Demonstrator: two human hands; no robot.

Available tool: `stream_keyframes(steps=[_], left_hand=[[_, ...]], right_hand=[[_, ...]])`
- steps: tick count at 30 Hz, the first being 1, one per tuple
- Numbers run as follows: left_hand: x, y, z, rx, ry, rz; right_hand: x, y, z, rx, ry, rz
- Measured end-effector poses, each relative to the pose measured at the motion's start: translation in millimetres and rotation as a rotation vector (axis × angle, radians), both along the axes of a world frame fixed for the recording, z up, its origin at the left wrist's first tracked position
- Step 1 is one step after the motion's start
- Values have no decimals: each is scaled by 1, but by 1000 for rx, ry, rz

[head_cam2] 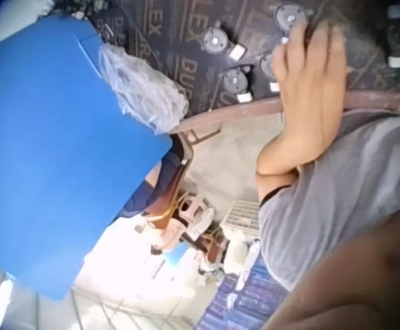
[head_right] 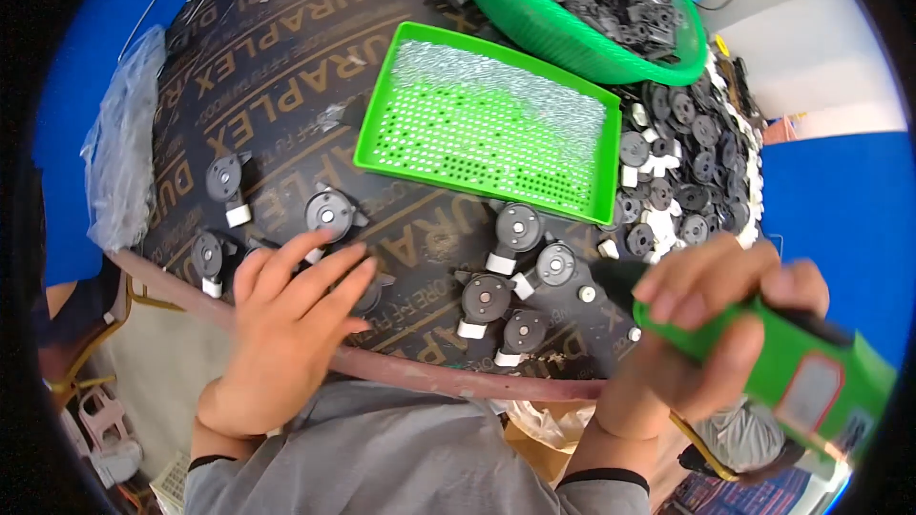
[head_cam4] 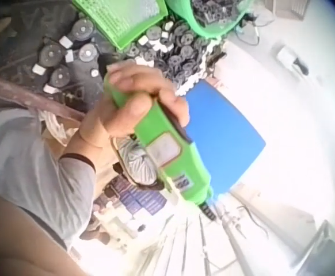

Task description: Assembling small plastic housings and metal components using a motorized screwdriver.

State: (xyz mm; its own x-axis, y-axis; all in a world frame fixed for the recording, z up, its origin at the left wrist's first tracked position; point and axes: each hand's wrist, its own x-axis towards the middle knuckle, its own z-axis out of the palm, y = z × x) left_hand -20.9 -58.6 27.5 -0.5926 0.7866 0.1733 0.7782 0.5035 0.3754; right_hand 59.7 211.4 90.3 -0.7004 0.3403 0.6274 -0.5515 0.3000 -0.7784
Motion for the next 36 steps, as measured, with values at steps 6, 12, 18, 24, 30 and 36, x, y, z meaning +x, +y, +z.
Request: stream_keyframes(steps=[6, 12, 18, 24, 30, 36], left_hand=[[9, 4, -18, 105, -97, 22], [12, 28, -27, 275, -248, 39], [12, 29, -35, 332, -311, 30], [22, 50, -40, 364, -352, -8], [19, 54, -46, 422, -480, -30], [17, 52, -52, 434, -504, -17]], right_hand=[[-48, 6, -35, -107, 103, -74], [-63, 10, -59, -48, 43, -155], [-69, 14, -66, -34, 49, -151], [-70, 16, -66, -51, 64, -108], [-68, 15, -65, -60, 42, -142], [-56, 1, -46, -36, 73, -79]])
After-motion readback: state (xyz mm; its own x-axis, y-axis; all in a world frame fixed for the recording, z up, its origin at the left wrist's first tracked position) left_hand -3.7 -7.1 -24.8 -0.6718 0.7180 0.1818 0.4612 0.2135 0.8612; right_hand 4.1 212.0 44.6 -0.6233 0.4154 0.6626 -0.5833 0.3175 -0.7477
